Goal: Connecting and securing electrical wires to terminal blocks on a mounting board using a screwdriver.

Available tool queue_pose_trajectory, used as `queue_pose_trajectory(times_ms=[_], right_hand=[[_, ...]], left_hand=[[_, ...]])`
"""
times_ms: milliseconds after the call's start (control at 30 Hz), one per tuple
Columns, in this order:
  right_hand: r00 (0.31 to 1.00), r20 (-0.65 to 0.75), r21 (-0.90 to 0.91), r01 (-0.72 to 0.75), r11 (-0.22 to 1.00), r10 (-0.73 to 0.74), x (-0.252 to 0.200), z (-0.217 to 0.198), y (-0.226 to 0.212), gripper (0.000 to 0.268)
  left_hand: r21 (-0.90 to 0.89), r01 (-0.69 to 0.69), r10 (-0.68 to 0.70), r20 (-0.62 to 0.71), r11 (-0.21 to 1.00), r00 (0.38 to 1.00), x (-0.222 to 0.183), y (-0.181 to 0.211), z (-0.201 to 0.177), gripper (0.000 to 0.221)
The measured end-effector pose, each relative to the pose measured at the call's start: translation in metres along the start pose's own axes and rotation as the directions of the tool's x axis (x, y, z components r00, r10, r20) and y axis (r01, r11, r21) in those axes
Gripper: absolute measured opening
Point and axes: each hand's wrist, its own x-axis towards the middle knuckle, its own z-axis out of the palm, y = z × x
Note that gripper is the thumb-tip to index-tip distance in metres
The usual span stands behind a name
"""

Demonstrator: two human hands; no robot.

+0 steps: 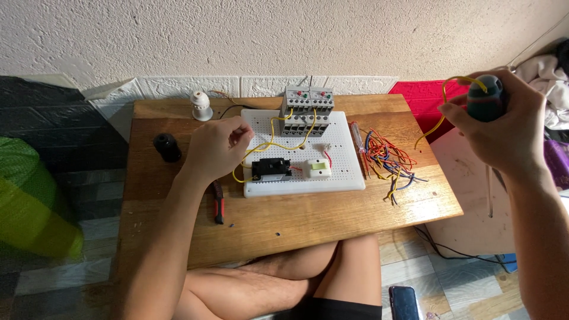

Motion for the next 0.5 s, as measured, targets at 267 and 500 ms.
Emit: queue_pose_trajectory(times_ms=[267, 500], right_hand=[[0.974, 0.172, 0.098, -0.168, 0.981, 0.15, 0.023, 0.008, -0.067, 0.044], [0.843, 0.524, 0.39, -0.367, 0.845, 0.125, 0.027, 0.071, -0.103, 0.042]], left_hand=[[0.039, -0.036, 0.036, 0.002, 0.999, 0.999, 0.002, 0.004, 0.0, 0.008], [-0.416, -0.161, 0.135, -0.091, 0.895, 0.987, 0.002, 0.027, 0.008, 0.007]])
